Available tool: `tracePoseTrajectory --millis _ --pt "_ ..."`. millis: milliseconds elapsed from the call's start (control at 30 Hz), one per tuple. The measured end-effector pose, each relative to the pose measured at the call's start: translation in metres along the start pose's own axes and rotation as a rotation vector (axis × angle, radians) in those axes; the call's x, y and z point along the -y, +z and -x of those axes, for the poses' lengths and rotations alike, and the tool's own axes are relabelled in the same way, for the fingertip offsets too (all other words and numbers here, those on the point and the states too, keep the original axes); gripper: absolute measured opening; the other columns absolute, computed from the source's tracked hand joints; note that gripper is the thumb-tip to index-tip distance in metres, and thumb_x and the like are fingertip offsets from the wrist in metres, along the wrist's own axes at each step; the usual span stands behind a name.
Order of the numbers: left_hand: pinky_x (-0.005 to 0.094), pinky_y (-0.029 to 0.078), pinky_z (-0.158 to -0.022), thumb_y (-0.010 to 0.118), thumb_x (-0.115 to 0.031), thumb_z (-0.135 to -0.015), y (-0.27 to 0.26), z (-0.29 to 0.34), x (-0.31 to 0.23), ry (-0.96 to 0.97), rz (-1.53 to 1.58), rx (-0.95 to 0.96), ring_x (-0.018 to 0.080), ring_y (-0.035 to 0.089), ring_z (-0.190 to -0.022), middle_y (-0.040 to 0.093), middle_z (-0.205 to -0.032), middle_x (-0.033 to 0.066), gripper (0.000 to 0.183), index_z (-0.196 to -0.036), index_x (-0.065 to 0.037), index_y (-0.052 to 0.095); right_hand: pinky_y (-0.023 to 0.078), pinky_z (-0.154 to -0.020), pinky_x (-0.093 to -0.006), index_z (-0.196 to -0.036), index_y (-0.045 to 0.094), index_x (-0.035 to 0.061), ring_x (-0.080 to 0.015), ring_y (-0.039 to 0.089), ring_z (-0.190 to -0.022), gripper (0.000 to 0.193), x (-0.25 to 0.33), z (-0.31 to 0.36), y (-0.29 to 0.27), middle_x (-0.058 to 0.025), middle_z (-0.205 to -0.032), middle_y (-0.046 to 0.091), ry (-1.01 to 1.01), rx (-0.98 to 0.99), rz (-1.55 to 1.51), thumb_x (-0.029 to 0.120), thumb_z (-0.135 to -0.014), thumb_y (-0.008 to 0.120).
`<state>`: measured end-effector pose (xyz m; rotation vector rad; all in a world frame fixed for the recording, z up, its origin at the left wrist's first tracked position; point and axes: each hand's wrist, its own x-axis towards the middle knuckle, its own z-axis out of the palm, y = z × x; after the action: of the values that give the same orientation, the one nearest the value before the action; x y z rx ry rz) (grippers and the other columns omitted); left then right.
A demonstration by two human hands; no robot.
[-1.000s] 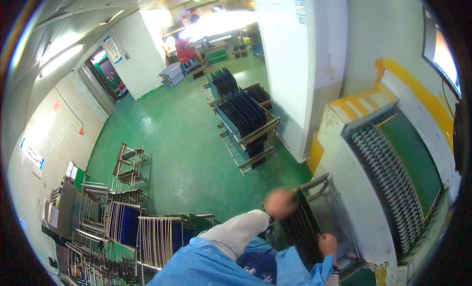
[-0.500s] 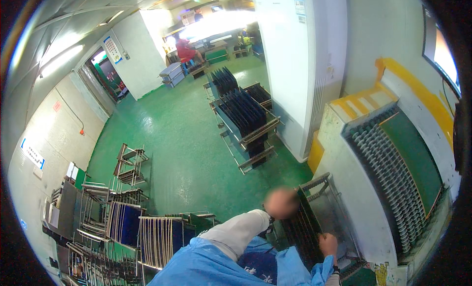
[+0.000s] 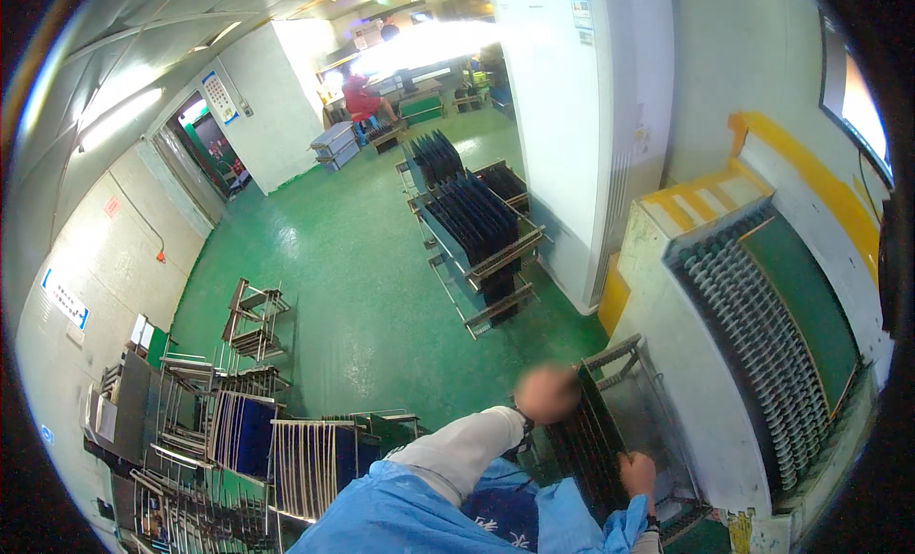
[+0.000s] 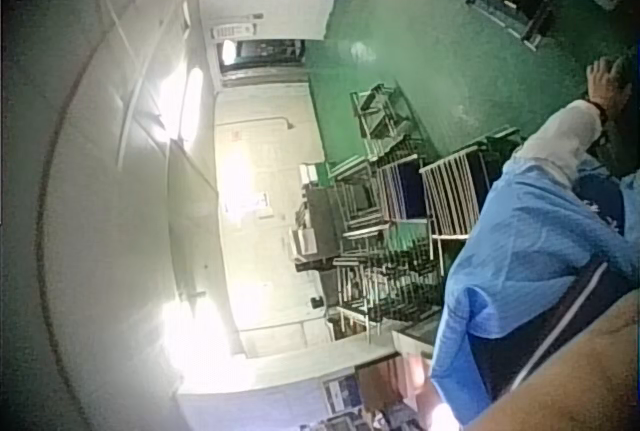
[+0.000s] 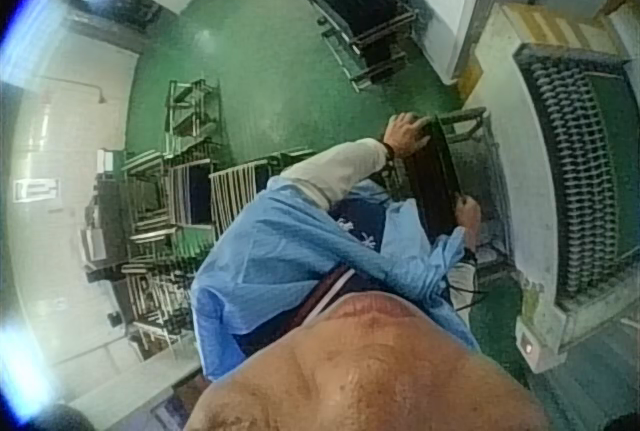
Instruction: Placing processed green circuit boards or material sheets onto a storage rack.
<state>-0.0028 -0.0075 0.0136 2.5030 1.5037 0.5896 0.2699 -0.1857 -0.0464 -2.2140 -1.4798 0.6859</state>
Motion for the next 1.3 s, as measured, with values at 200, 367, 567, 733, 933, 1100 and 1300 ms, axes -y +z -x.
tracePoseTrajectory --millis 200,367,567,733,933,1100,1300 --pt "0.0447 0.042 -0.097 0.067 -0.043 -0.09 -0.001 0.0 0.0 0.002 -0.002 -0.007 0.0329 0.056 -0.113 0.059 -0.122 0.0149 0.063 -0.147 -0.021 0.051 0.05 -0.075 -0.0512 -0.09 0.075 -0.0014 -0.0457 0.068 -0.085 0.037 -0.005 -0.002 0.004 -0.0255 -0.087 0.071 0.012 0.006 0.003 0.035 -0.091 0.068" --pt "0.0447 0.042 -0.097 0.067 -0.042 -0.09 0.003 0.001 0.003 0.003 0.006 -0.016 0.0329 0.056 -0.114 0.059 -0.123 0.0152 0.064 -0.148 -0.022 0.05 0.051 -0.075 -0.0512 -0.092 0.074 -0.0015 -0.0464 0.067 -0.087 0.038 0.001 -0.001 0.001 -0.0262 -0.088 0.07 0.013 0.002 0.007 0.035 -0.091 0.068" --pt "0.0453 0.042 -0.099 0.066 -0.042 -0.09 0.002 0.0 0.001 0.0 0.009 -0.004 0.0334 0.055 -0.116 0.059 -0.124 0.0157 0.063 -0.148 -0.022 0.05 0.049 -0.074 -0.0524 -0.089 0.073 -0.0021 -0.0478 0.066 -0.086 0.039 0.0 -0.001 0.0 -0.0274 -0.087 0.069 0.006 0.002 0.0 0.036 -0.091 0.068" --pt "0.0466 0.042 -0.1 0.066 -0.043 -0.091 0.0 0.0 0.0 -0.004 0.006 0.013 0.0339 0.055 -0.118 0.058 -0.128 0.016 0.063 -0.148 -0.022 0.05 0.048 -0.073 -0.0529 -0.086 0.072 -0.0027 -0.048 0.065 -0.084 0.039 -0.001 -0.001 0.001 -0.0275 -0.086 0.068 0.02 0.009 -0.015 0.036 -0.09 0.068" --pt "0.0484 0.043 -0.101 0.065 -0.047 -0.092 0.001 0.0 0.002 -0.019 0.0 0.033 0.0344 0.055 -0.121 0.057 -0.133 0.0151 0.062 -0.147 -0.024 0.051 0.049 -0.075 -0.0516 -0.089 0.073 -0.0028 -0.0473 0.066 -0.086 0.038 -0.002 0.0 0.002 -0.0271 -0.088 0.069 0.01 -0.009 -0.009 0.035 -0.09 0.068" --pt "0.049 0.042 -0.102 0.065 -0.047 -0.092 0.002 0.0 0.003 -0.02 0.011 0.037 0.0348 0.055 -0.123 0.056 -0.135 0.0154 0.06 -0.145 -0.023 0.052 0.049 -0.075 -0.0515 -0.09 0.073 -0.0025 -0.0469 0.066 -0.086 0.038 0.001 0.0 0.0 -0.0272 -0.088 0.069 0.034 0.017 -0.042 0.035 -0.091 0.067" --pt "0.0494 0.042 -0.103 0.064 -0.047 -0.092 0.001 0.0 0.002 -0.035 0.025 0.065 0.0358 0.054 -0.124 0.056 -0.137 0.0158 0.06 -0.146 -0.024 0.051 0.049 -0.075 -0.052 -0.089 0.073 -0.0019 -0.0472 0.066 -0.085 0.039 0.004 -0.001 -0.003 -0.0268 -0.087 0.069 0.044 0.038 0.001 0.036 -0.092 0.065"
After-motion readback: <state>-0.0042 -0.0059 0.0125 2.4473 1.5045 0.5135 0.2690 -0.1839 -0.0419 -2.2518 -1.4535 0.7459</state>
